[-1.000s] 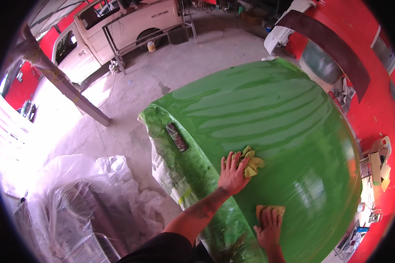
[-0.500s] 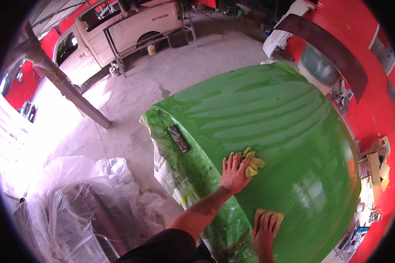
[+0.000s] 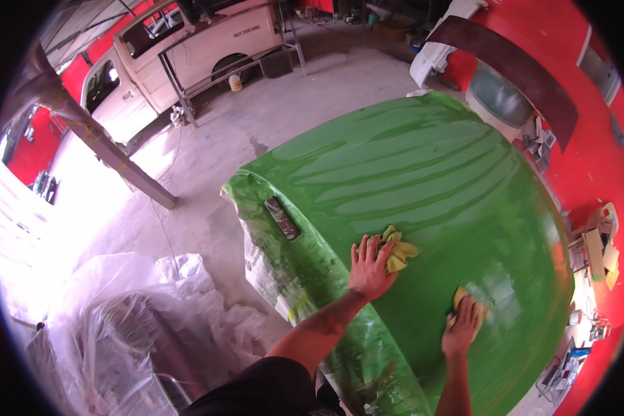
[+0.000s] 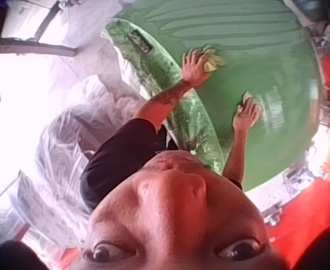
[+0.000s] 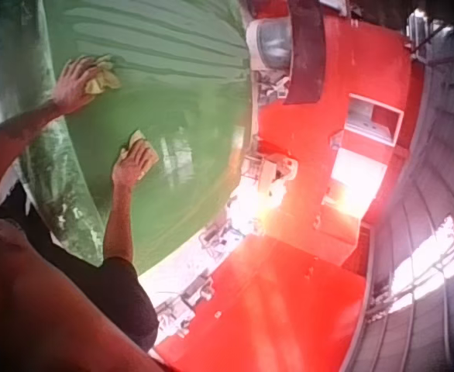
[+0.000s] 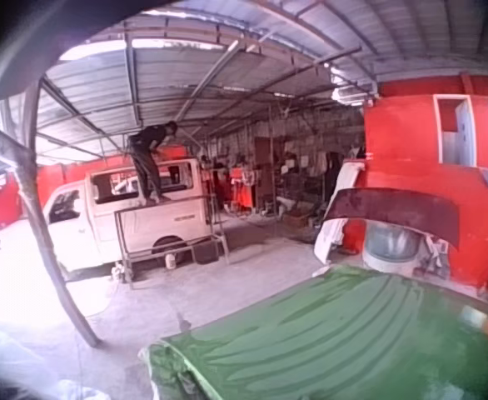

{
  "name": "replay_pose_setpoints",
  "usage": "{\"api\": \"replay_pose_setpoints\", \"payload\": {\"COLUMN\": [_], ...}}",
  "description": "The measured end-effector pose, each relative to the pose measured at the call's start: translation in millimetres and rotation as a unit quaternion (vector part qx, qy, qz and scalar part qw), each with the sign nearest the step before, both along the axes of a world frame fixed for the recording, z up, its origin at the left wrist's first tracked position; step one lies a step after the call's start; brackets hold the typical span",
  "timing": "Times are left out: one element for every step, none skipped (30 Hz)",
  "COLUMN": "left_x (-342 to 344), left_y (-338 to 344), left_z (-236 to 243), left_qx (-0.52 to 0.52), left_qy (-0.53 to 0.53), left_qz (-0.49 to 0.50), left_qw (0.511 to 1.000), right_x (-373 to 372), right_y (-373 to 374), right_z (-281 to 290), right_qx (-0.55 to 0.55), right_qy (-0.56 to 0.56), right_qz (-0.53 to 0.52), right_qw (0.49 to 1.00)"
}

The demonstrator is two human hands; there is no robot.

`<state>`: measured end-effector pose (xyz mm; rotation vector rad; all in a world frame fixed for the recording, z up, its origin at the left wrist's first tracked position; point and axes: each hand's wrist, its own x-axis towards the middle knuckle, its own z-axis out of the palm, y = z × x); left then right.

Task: The person wet-sands the surface of a car hood using sandpaper and a cloth, dipping the cloth into a bucket of water.

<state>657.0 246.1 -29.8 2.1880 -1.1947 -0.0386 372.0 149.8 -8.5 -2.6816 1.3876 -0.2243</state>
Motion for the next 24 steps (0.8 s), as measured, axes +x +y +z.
{"api": "replay_pose_setpoints", "payload": {"left_x": [0.2, 0.1, 0.6, 0.5, 0.9, 0.8, 0.6, 0.8, 0.2, 0.1, -0.3, -0.9, -0.9, -1.3, -0.7, -0.8, -0.9, -0.9, -0.9, -1.3, -0.7, -0.4, 0.1, 0.4], "left_y": [-0.1, 0.2, 0.2, 0.6, 0.5, 0.7, 0.6, -0.1, 0.1, -0.1, 0.6, 0.5, 0.3, 0.9, 0.2, -0.4, -1.0, -1.1, -1.2, -1.1, -1.3, -1.2, -1.5, -1.6], "left_z": [1.1, 1.7, 2.1, 2.0, 1.6, 0.8, -0.4, -1.5, -2.8, -3.8, -4.8, -5.5, -5.6, -5.3, -4.5, -3.9, -3.0, -2.1, -1.1, -0.3, 0.4, 0.6, 0.6, 0.2], "left_qx": [0.0, -0.004, 0.006, 0.012, 0.02, 0.012, -0.005, 0.008, 0.007, -0.005, 0.01, 0.01, -0.012, 0.011, 0.01, -0.009, 0.0, 0.003, 0.0, 0.003, 0.012, 0.019, 0.022, 0.015], "left_qy": [0.002, 0.006, 0.005, -0.003, 0.004, 0.007, 0.002, 0.008, 0.005, -0.003, 0.002, 0.002, -0.009, 0.001, -0.002, -0.012, 0.001, -0.003, -0.014, -0.004, -0.003, -0.007, -0.004, -0.005], "left_qz": [-0.003, 0.005, 0.002, -0.004, 0.0, -0.002, -0.008, -0.005, -0.004, -0.009, -0.006, -0.005, -0.008, -0.005, -0.005, -0.008, -0.008, -0.005, -0.006, 0.002, 0.001, -0.004, 0.004, 0.002], "left_qw": [1.0, 1.0, 1.0, 1.0, 1.0, 1.0, 1.0, 1.0, 1.0, 1.0, 1.0, 1.0, 1.0, 1.0, 1.0, 1.0, 1.0, 1.0, 1.0, 1.0, 1.0, 1.0, 1.0, 1.0], "right_x": [-3.9, -11.5, -20.4, -29.3, -38.1, -45.1, -51.1, -52.3, -51.4, -47.4, -42.0, -32.8, -22.0, -13.0, -4.4, -0.6, -1.7, -6.1, -12.6, -23.7, -34.2, -44.0, -52.3, -57.2], "right_y": [43.0, 83.7, 113.3, 126.9, 126.3, 109.8, 82.4, 43.2, -1.3, -43.6, -85.8, -119.7, -131.9, -133.7, -120.1, -91.8, -54.6, -10.5, 32.0, 72.9, 106.9, 125.1, 124.3, 110.1], "right_z": [3.3, 8.1, 10.8, 12.3, 12.4, 11.8, 9.7, 5.3, 1.4, -3.1, -4.3, -4.6, -8.4, -8.9, -8.1, -7.8, -4.9, -2.4, 0.1, 3.9, 6.6, 9.4, 10.9, 12.5], "right_qx": [0.016, 0.068, 0.115, 0.162, 0.136, 0.15, 0.133, 0.07, 0.046, -0.002, -0.013, -0.017, 0.002, 0.015, 0.006, 0.012, -0.018, -0.026, -0.004, 0.03, 0.092, 0.154, 0.118, 0.139], "right_qy": [0.031, 0.049, 0.077, 0.11, 0.08, 0.093, 0.083, 0.082, 0.041, 0.048, 0.065, 0.059, 0.072, 0.086, 0.065, 0.105, 0.092, 0.08, 0.095, 0.083, 0.111, 0.134, 0.116, 0.127], "right_qz": [0.011, 0.021, 0.041, 0.05, 0.066, 0.076, 0.094, 0.097, 0.068, 0.029, -0.015, -0.065, -0.049, -0.103, -0.145, -0.12, -0.08, -0.043, -0.022, 0.006, 0.014, 0.017, 0.035, 0.048], "right_qw": [0.999, 0.996, 0.99, 0.979, 0.985, 0.981, 0.983, 0.989, 0.996, 0.998, 0.998, 0.996, 0.996, 0.991, 0.987, 0.987, 0.992, 0.996, 0.995, 0.996, 0.989, 0.979, 0.986, 0.981]}}
